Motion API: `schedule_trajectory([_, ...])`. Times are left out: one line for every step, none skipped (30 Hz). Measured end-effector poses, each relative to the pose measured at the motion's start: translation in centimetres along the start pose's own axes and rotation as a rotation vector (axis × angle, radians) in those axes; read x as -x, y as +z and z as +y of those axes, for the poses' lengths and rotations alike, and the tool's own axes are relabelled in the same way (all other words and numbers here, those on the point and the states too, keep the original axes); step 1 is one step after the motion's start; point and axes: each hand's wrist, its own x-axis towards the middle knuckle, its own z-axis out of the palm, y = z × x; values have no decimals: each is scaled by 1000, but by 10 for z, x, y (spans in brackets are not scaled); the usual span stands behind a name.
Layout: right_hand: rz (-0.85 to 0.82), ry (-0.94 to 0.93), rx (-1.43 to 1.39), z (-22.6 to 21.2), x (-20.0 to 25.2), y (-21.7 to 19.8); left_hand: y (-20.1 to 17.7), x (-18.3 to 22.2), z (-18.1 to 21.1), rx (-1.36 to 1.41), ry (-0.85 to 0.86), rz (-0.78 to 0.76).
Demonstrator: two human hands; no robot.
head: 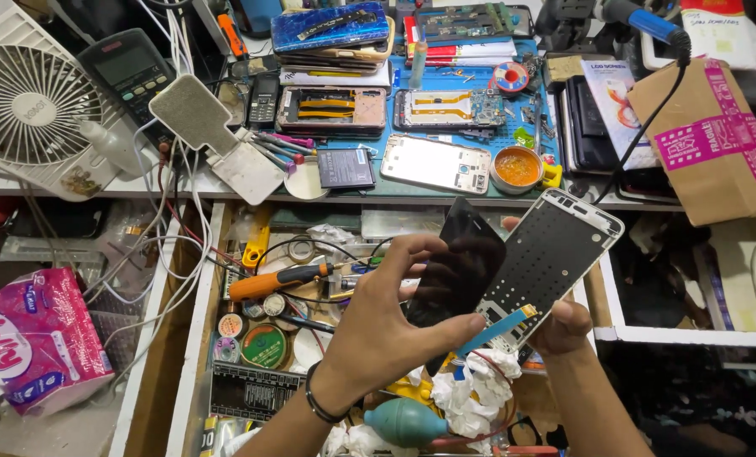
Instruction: Cleaning a mobile phone screen and assembling internal components on a repair bench.
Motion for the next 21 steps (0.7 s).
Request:
schedule_trajectory([26,-42,69,0,2,-4,2,1,1,-30,53,13])
schedule_trajectory([28,-45,68,0,5,-8,2,2,3,-32,53,10])
schedule_trajectory([33,-48,68,0,7,-12,1,4,5,-57,74,-3])
schedule_trajectory([38,-50,67,0,10,-16,1,5,7,-81,96,-14])
schedule_trajectory([39,-52,65,-2,8,-13,1,6,7,-83,94,-16])
schedule_trajectory([21,-29,52,-5,6,-10,2,7,6,-107,95,-10])
schedule_trajectory([3,-6,39,-7,5,-7,2,9,5,-130,96,-4])
schedule_trajectory([4,-7,37,-7,4,-6,2,9,4,-132,95,-5])
schedule_trajectory([-14,-13,25,-7,3,-4,2,9,4,-160,96,-9])
schedule_trajectory([-33,-20,12,-7,2,-3,2,10,4,-187,98,-12])
schedule_trajectory([-33,-21,11,-7,4,-4,2,10,5,-188,98,-12])
schedule_trajectory([-10,-14,24,-7,6,-5,2,10,5,-207,77,-6])
schedule_trajectory([13,-7,37,-7,7,-6,2,10,5,-225,56,1])
schedule_trajectory([13,-7,36,-7,8,-8,2,9,5,-225,56,0])
schedule_trajectory([18,1,51,-6,10,-9,2,9,6,-265,36,1])
schedule_trajectory([21,9,66,-6,10,-10,2,9,7,-305,17,3])
schedule_trajectory([19,10,65,-7,9,-8,3,9,7,-306,17,5])
schedule_trajectory([26,7,88,-7,8,-5,3,8,8,-301,21,7])
schedule_trajectory([33,4,111,-8,7,-3,4,7,8,-296,25,8])
schedule_trajectory([32,5,111,-6,8,-4,4,6,9,-296,25,10])
schedule_trajectory([62,-22,172,-4,9,-5,5,5,11,-286,21,-1])
